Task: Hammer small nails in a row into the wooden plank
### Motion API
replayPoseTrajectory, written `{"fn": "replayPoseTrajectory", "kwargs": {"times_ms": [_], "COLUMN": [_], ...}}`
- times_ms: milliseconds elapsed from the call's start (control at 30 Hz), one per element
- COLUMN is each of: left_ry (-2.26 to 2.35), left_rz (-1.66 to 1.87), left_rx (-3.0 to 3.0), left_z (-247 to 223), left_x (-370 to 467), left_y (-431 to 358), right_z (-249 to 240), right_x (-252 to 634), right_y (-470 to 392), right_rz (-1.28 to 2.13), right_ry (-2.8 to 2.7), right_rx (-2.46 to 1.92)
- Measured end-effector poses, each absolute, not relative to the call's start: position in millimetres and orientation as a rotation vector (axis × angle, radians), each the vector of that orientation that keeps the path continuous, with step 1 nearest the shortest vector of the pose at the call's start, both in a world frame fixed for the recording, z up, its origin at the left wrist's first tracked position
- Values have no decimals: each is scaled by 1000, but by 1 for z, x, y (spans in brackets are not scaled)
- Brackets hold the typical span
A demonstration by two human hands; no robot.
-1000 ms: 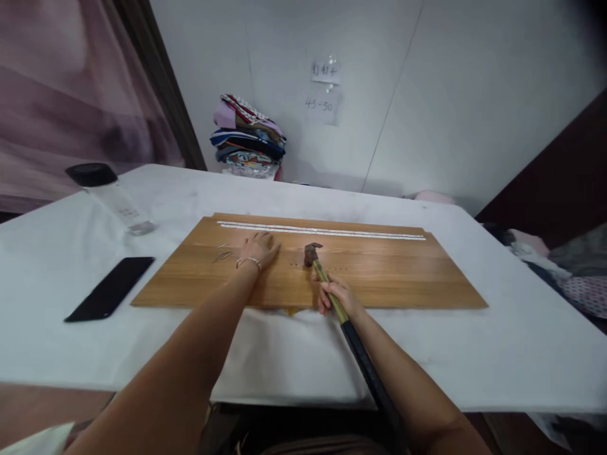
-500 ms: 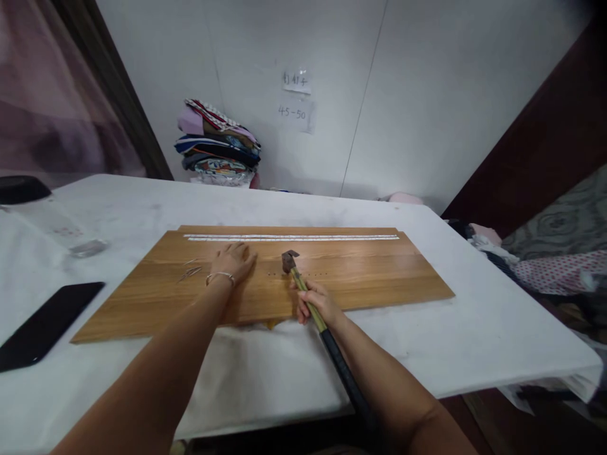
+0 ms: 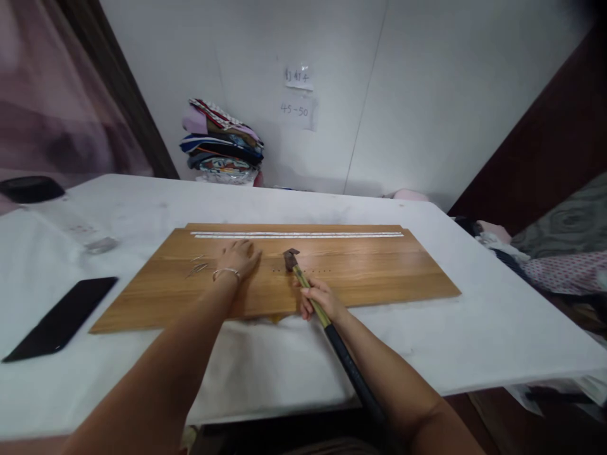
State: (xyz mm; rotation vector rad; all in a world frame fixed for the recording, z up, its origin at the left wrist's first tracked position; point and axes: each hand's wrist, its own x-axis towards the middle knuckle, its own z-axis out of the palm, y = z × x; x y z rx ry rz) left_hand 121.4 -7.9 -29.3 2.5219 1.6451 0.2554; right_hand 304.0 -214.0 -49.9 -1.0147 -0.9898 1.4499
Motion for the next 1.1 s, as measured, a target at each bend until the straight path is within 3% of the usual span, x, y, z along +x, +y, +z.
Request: {"fn": "replayPoseTrajectory", "kwargs": {"times_ms": [1100], "left_ry": [1624], "left_rz": [329], "left_rx": [2506], "left_z": [-39], "left_x": [123], "left_y": [-12], "right_z": [-42], "right_x": [309], "right_y": [-223], "right_rz": [1379], "right_ry": [-1001], "right_rx": [-1046]}}
